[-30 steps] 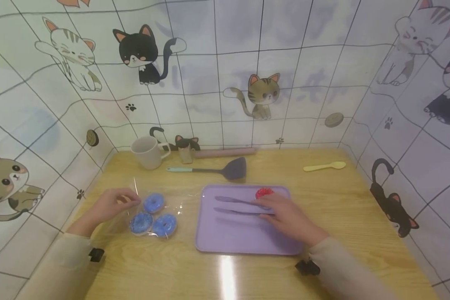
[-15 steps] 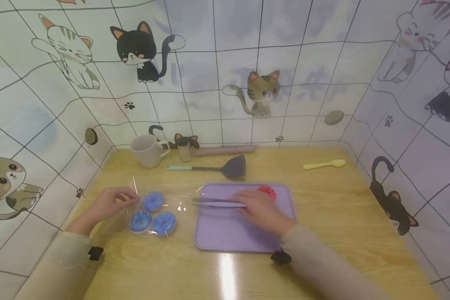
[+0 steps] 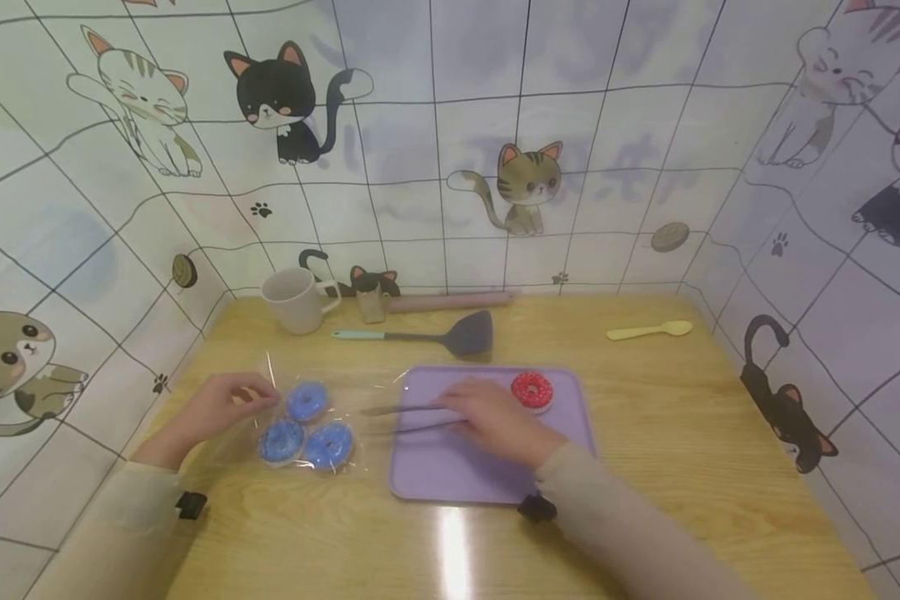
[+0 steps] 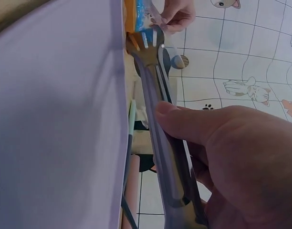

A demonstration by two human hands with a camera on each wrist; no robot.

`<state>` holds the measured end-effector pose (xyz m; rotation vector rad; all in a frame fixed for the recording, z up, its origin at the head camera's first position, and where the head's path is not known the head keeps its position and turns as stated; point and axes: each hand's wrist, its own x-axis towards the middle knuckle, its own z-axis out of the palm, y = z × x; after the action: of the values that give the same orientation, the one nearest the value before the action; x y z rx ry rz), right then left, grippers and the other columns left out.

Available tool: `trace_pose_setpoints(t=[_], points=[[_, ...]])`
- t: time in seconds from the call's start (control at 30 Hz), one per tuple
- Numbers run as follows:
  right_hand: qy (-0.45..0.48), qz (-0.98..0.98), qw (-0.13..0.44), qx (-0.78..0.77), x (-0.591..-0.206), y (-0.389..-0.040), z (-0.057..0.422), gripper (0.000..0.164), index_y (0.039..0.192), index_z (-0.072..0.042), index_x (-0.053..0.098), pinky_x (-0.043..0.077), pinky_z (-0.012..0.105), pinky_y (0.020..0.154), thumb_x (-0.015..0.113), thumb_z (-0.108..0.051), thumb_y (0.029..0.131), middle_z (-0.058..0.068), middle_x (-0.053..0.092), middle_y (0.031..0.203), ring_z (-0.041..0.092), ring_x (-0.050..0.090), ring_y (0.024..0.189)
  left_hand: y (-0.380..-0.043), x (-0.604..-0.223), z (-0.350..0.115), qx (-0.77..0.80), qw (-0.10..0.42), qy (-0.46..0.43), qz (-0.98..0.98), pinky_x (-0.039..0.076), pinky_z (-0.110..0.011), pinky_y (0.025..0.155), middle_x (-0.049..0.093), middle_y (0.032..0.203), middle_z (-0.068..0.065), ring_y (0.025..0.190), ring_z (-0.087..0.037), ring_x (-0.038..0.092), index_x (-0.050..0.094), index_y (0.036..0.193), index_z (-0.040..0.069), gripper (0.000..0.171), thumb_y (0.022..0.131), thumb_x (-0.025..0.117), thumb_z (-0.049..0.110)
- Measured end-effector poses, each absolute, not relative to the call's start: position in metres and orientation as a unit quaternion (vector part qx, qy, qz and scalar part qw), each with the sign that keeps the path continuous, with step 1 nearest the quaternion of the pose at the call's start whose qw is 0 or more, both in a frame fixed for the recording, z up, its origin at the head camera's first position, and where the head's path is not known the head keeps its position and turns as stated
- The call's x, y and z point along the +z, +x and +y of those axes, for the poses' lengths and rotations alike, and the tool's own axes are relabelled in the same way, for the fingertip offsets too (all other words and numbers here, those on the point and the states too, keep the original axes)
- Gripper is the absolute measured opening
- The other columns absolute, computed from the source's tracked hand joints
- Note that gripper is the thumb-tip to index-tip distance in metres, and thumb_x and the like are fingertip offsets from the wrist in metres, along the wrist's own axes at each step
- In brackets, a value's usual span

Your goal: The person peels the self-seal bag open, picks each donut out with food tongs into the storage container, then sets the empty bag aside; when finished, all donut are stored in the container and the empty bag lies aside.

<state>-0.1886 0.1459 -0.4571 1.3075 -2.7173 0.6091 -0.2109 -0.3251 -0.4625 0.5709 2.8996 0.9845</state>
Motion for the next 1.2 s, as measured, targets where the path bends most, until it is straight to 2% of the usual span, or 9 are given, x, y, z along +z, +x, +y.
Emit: trace_pose_setpoints(t=[0.47,0.83,1.03,1.2], points=[[0.451,-0.866,-0.027,0.213,-0.463,-0.198,0.13,0.06,0.148,-0.015,0.057,0.044,0.045,0.114,0.079,-0.026,0.093,0.0,0.063,0.143,0.021,0.054,0.135,-0.213,-0.466,-0.326,0.315,0.019,0.177,0.932,0.055,-0.029,0.08,0.075,0.096,0.009,0.089,-0.007,0.066,0.079,0.098,0.025,0.006,0.095,0.076,0.019],[0.462,-0.863,-0.051,0.198,-0.466,-0.206,0.114,0.061,0.15,-0.017,0.055,0.038,0.048,0.119,0.077,-0.028,0.094,0.002,0.06,0.147,0.024,0.051,0.14,-0.214,-0.466,-0.325,0.316,0.018,0.179,0.932,0.056,-0.029,0.079,0.075,0.096,0.009,0.089,-0.007,0.066,0.079,0.098,0.024,0.006,0.095,0.076,0.02],[0.467,-0.861,-0.058,0.196,-0.472,-0.206,0.11,0.059,0.149,-0.017,0.056,0.041,0.045,0.117,0.076,-0.029,0.095,0.002,0.061,0.146,0.023,0.052,0.138,-0.213,-0.466,-0.325,0.324,0.021,0.182,0.928,0.056,-0.032,0.079,0.075,0.096,0.008,0.089,-0.008,0.066,0.079,0.099,0.021,0.005,0.096,0.076,0.02],[0.47,-0.859,-0.047,0.198,-0.474,-0.202,0.111,0.055,0.147,-0.017,0.058,0.043,0.044,0.115,0.075,-0.026,0.096,0.002,0.063,0.143,0.022,0.054,0.135,-0.213,-0.468,-0.326,0.323,0.017,0.184,0.928,0.056,-0.031,0.079,0.075,0.095,0.009,0.089,-0.007,0.066,0.079,0.098,0.024,0.005,0.097,0.075,0.021]])
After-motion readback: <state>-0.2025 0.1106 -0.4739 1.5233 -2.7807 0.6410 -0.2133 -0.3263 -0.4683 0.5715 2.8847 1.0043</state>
